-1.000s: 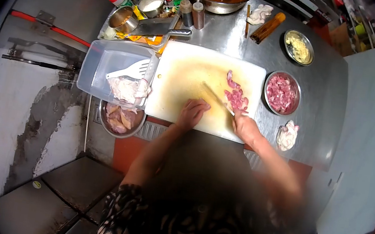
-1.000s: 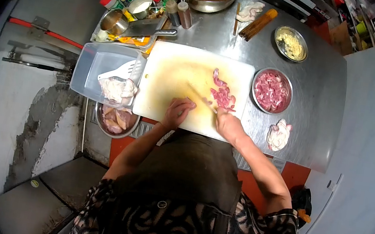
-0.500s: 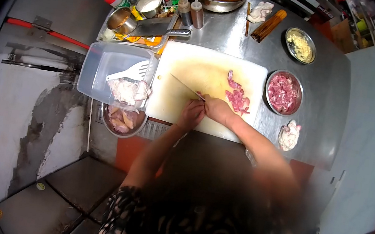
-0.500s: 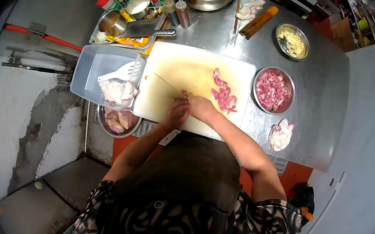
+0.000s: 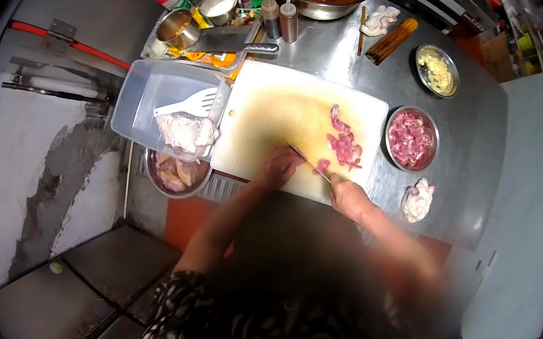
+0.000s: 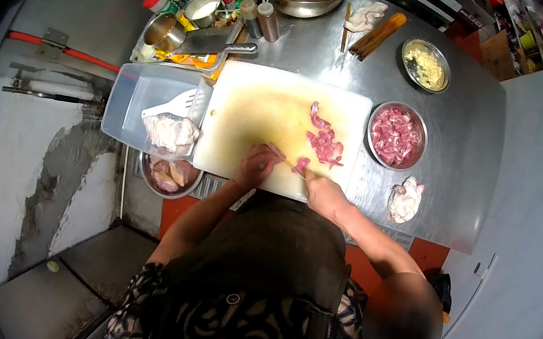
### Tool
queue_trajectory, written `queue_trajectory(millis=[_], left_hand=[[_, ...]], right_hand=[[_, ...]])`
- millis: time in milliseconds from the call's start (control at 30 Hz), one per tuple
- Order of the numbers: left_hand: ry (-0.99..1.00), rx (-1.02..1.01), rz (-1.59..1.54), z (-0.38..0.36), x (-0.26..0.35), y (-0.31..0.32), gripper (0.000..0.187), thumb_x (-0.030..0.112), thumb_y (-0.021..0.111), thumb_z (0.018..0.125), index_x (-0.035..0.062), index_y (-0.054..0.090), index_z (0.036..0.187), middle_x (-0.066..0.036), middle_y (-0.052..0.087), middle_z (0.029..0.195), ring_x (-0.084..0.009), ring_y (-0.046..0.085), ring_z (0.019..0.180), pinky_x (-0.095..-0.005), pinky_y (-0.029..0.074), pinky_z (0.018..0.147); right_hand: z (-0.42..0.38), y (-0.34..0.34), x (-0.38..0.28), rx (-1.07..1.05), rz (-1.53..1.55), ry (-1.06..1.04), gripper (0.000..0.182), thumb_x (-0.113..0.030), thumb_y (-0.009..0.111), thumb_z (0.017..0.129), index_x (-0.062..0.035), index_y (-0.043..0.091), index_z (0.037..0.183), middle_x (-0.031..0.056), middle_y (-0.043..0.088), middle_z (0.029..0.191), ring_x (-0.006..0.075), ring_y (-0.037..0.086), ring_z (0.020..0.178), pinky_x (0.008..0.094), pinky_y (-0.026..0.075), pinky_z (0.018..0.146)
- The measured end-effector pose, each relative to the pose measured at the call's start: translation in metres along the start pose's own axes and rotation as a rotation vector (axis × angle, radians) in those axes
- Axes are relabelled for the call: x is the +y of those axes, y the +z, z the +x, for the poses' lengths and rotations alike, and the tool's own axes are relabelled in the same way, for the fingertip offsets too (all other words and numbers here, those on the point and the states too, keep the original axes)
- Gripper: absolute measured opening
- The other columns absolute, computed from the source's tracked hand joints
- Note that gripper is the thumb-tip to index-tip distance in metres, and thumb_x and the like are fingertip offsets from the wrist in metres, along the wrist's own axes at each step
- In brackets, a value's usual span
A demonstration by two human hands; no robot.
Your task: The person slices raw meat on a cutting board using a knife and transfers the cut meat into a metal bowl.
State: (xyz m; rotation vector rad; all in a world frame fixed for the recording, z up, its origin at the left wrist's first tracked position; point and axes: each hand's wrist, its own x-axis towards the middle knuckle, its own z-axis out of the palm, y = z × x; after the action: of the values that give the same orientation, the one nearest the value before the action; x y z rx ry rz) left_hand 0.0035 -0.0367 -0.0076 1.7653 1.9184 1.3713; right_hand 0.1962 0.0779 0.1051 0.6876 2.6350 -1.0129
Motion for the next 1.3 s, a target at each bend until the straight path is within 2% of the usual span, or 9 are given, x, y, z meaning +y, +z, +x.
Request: queue_trajectory(millis=[167,267,333,567,633,767,867,1100,1300], left_hand=[[-0.068,0.060,-0.026,-0.001,-0.004,0.005,0.015,-0.002,0.062,0.069,0.0078,0.064,0.080,-0.007,0.060,0.090,-0.0274,0.057,0.083,-0.0380,0.048,0.074],[0.029,0.119,-0.057,-0.004,-0.002,0.004,0.014,-0.001,0.062,0.069,0.0069,0.063,0.080,-0.008,0.060,0.090,-0.0288,0.057,0.083,-0.0385,0.047,0.076],[-0.113,0.021,-0.020,-0.008,-0.004,0.006,0.015,-0.002,0.062,0.069,0.0062,0.063,0.082,-0.008,0.060,0.091,-0.0292,0.056,0.086,-0.0391,0.047,0.077],[0.021,0.070,0.055,-0.003,0.004,-0.001,0.017,-0.003,0.060,0.072,0.0083,0.066,0.083,-0.004,0.062,0.092,-0.0222,0.057,0.090,-0.0347,0.044,0.081],[0.019,0.101,0.039,-0.001,0.007,-0.001,0.018,-0.003,0.060,0.072,0.0098,0.067,0.083,-0.002,0.062,0.091,-0.0208,0.057,0.090,-0.0345,0.042,0.083],[0.015,0.074,0.084,-0.002,0.010,-0.004,0.019,-0.003,0.060,0.072,0.0102,0.067,0.085,-0.001,0.062,0.093,-0.0210,0.056,0.090,-0.0347,0.042,0.082],[0.035,0.086,0.162,0.000,0.014,-0.005,0.019,-0.002,0.061,0.072,0.0096,0.066,0.085,-0.003,0.062,0.093,-0.0231,0.056,0.088,-0.0357,0.043,0.081],[-0.039,0.062,0.020,-0.006,0.004,0.001,0.020,-0.002,0.061,0.071,0.0089,0.066,0.087,-0.006,0.061,0.093,-0.0261,0.055,0.089,-0.0369,0.044,0.080],[-0.001,0.051,0.099,-0.006,0.011,-0.005,0.021,-0.003,0.059,0.073,0.0097,0.067,0.088,-0.003,0.062,0.095,-0.0234,0.056,0.089,-0.0343,0.043,0.082]], right_hand=[[0.059,0.035,0.005,0.134,0.008,-0.099,0.021,-0.007,0.049,0.081,0.0033,0.047,0.099,0.0250,0.059,0.067,0.0410,0.060,0.066,0.0467,0.048,0.059],[0.083,0.039,-0.011,0.135,-0.005,-0.123,0.022,-0.008,0.050,0.080,0.0040,0.047,0.098,0.0251,0.060,0.070,0.0406,0.060,0.067,0.0464,0.049,0.060],[0.087,0.041,-0.015,0.093,-0.041,-0.029,0.025,-0.010,0.051,0.080,0.0027,0.047,0.101,0.0243,0.060,0.072,0.0405,0.061,0.068,0.0461,0.049,0.061],[0.022,0.018,0.031,0.107,0.021,0.023,0.026,-0.012,0.049,0.084,0.0008,0.048,0.107,0.0228,0.060,0.067,0.0413,0.060,0.064,0.0472,0.049,0.058],[0.014,0.005,0.022,0.186,-0.079,0.096,0.018,-0.012,0.045,0.085,0.0032,0.049,0.096,0.0247,0.061,0.071,0.0409,0.061,0.067,0.0491,0.048,0.062],[0.011,0.011,0.014,0.345,-0.032,0.098,0.017,-0.009,0.045,0.084,0.0052,0.049,0.093,0.0243,0.059,0.064,0.0404,0.060,0.058,0.0480,0.049,0.054],[0.004,0.010,0.008,0.180,-0.122,0.008,0.016,-0.006,0.044,0.082,0.0056,0.049,0.093,0.0244,0.060,0.064,0.0390,0.060,0.056,0.0477,0.048,0.051],[0.065,0.029,-0.015,0.162,-0.049,-0.021,0.019,-0.005,0.042,0.082,0.0046,0.049,0.097,0.0262,0.061,0.073,0.0387,0.062,0.068,0.0459,0.050,0.057],[0.068,0.016,0.021,0.234,0.072,0.071,0.018,-0.011,0.045,0.085,0.0048,0.051,0.091,0.0257,0.060,0.069,0.0412,0.060,0.062,0.0486,0.048,0.056]])
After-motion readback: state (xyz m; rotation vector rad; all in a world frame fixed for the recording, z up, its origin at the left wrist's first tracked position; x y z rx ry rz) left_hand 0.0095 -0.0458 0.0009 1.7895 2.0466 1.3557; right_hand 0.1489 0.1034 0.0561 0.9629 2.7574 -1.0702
